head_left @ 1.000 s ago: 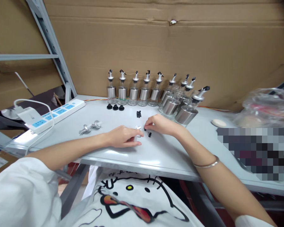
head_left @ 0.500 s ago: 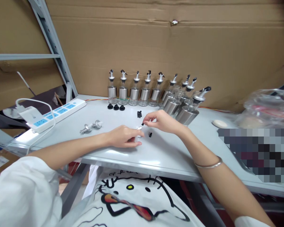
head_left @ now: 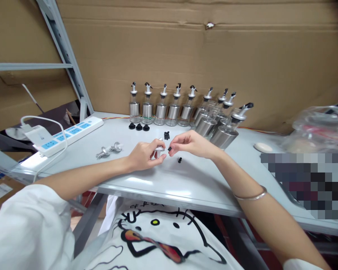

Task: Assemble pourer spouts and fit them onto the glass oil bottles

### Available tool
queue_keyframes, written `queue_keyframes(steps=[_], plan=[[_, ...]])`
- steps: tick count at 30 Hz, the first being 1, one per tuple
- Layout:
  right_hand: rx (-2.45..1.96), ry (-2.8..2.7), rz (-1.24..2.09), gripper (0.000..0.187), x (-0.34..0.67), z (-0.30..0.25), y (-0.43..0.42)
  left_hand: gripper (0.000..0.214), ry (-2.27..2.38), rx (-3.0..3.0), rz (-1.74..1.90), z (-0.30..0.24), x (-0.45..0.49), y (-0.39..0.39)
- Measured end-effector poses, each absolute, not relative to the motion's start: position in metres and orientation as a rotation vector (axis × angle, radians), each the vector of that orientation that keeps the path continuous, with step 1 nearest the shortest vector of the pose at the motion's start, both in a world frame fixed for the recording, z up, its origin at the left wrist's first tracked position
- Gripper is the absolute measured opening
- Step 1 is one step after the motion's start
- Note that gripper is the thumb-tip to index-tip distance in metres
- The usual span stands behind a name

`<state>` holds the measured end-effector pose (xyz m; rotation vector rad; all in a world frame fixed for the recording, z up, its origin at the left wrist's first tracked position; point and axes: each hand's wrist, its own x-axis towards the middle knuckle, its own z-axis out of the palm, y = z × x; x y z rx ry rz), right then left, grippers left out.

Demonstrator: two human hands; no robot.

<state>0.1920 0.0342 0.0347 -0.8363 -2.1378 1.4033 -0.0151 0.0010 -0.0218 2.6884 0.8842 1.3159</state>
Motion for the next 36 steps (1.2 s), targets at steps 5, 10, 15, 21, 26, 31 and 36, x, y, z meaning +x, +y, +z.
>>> queue_keyframes(steps=[5, 10, 15, 21, 26, 31, 36], plan=[[-0.806, -2.238, 1.447, 0.023, 0.190, 0.033, 0.031, 0.014, 0.822, 2.700, 1.352, -0.021, -0.014, 0.001], [-0.774, -2.252, 1.472, 0.022, 0.189, 0.031, 0.030, 0.012, 0.740, 2.777, 1.345, -0.020, -0.015, 0.001], [-0.774, -2.217, 1.501, 0.027, 0.186, 0.029, 0.029, 0.014, 0.737, 2.806, 1.350, -0.019, -0.015, 0.001], [-0.779, -2.141, 1.573, 0.030, 0.182, 0.024, 0.028, 0.009, 0.774, 2.804, 1.361, -0.019, -0.014, 0.001], [-0.739, -2.167, 1.567, 0.027, 0.182, 0.023, 0.028, 0.009, 0.789, 2.803, 1.392, -0.019, -0.013, 0.001], [-0.673, -2.116, 1.568, 0.024, 0.181, 0.024, 0.027, 0.015, 0.787, 2.808, 1.470, -0.020, -0.015, 0.003], [-0.591, -1.888, 1.448, 0.029, 0.181, 0.028, 0.028, 0.023, 0.742, 2.749, 1.380, -0.021, -0.019, 0.006]])
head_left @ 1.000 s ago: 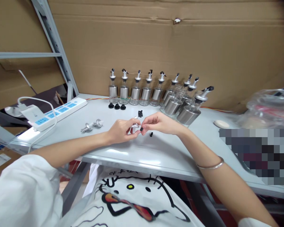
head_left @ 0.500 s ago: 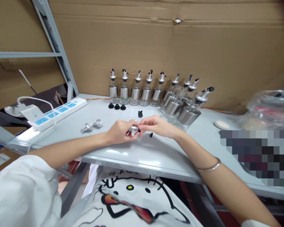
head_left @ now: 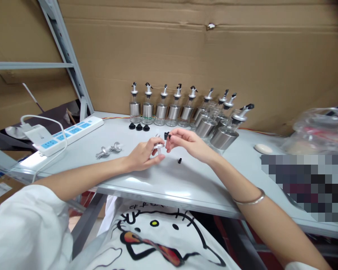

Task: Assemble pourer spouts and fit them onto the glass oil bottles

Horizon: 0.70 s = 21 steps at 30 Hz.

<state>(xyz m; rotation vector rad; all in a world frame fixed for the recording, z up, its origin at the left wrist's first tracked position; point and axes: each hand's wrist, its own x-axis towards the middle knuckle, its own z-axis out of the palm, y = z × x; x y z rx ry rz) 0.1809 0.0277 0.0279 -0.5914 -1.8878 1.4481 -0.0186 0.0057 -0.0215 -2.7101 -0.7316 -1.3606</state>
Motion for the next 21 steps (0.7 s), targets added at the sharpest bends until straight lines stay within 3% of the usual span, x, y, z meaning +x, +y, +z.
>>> queue_keyframes(steps=[6, 21], plan=[[-0.610, -1.921, 1.623, 0.037, 0.1860, 0.0306, 0.0281, 0.021, -0.746, -2.826, -1.055, -0.0233, -0.0179, 0.0057], [-0.607, -2.013, 1.769, 0.035, 0.1899, 0.0296, 0.0294, 0.021, -0.661, -2.864, -1.012, -0.0223, -0.0164, 0.0032]])
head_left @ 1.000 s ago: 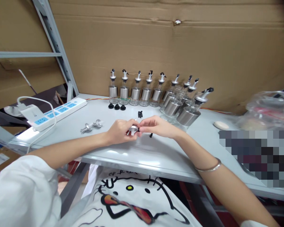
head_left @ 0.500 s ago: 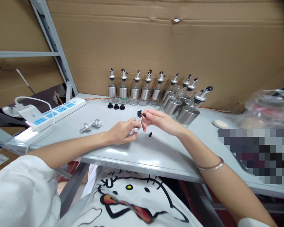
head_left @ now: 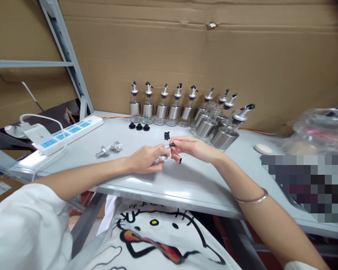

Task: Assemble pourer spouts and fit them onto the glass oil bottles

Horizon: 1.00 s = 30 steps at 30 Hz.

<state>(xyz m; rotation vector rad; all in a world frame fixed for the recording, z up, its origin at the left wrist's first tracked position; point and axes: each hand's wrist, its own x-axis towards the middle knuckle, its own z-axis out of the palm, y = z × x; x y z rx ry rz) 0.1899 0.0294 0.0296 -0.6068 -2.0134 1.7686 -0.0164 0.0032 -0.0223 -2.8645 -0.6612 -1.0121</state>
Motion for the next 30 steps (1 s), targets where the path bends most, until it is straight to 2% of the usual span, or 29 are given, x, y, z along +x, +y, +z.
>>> queue_keyframes(steps=[11, 21, 30], plan=[[-0.601, -2.046, 1.821, 0.033, 0.1890, 0.0268, 0.0290, 0.023, -0.651, -2.961, -1.060, -0.0235, -0.0162, 0.0031], [-0.693, -2.074, 1.711, 0.017, 0.1868, 0.0280, 0.0269, 0.023, -0.553, -2.919, -1.054, -0.0207, -0.0157, 0.0001], [-0.707, -2.157, 1.639, 0.028, 0.1875, 0.0280, 0.0280, 0.022, -0.566, -2.926, -0.989, -0.0206, -0.0154, -0.0011]])
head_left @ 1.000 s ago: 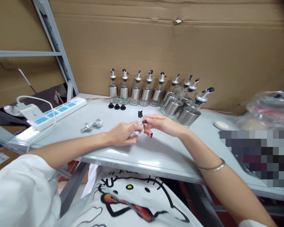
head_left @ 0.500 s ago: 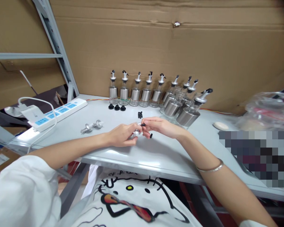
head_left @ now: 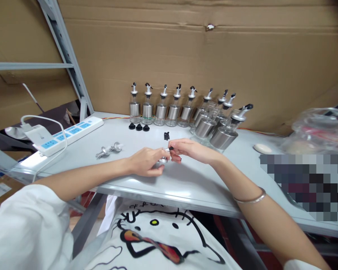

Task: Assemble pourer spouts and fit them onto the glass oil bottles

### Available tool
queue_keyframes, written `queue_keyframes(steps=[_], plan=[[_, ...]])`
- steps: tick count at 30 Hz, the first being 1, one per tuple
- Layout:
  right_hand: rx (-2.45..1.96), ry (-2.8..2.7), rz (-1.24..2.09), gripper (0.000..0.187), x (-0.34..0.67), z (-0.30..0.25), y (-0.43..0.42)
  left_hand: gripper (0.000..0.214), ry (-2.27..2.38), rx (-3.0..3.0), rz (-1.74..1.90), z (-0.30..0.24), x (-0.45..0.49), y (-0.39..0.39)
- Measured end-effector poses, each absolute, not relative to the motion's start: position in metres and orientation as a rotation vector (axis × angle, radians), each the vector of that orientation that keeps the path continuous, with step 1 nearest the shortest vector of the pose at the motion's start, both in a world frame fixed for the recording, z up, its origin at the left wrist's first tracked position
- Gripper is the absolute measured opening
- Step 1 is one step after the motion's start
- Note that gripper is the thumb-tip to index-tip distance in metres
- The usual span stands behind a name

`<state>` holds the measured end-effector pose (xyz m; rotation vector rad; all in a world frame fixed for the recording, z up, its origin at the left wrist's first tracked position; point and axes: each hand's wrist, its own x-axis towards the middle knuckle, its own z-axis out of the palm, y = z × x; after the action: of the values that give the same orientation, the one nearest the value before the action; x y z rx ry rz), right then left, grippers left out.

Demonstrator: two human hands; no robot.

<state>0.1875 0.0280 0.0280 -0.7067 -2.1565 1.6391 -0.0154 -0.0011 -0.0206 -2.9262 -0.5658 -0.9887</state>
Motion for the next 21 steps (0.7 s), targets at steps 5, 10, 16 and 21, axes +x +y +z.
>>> queue_keyframes(steps=[5, 10, 16, 21], plan=[[-0.710, -2.188, 1.630, 0.032, 0.1882, 0.0286, 0.0274, 0.021, -0.570, -2.875, -1.018, -0.0198, -0.0142, -0.0016], [-0.705, -2.231, 1.593, 0.036, 0.1882, 0.0300, 0.0256, 0.020, -0.499, -2.858, -1.047, -0.0186, -0.0139, -0.0014], [-0.591, -2.187, 1.614, 0.032, 0.1869, 0.0345, 0.0200, 0.021, -0.246, -2.758, -1.209, -0.0188, -0.0150, -0.0010], [-0.510, -2.036, 1.795, 0.025, 0.1876, 0.0323, 0.0234, 0.021, -0.214, -2.833, -1.174, -0.0211, -0.0173, 0.0007]])
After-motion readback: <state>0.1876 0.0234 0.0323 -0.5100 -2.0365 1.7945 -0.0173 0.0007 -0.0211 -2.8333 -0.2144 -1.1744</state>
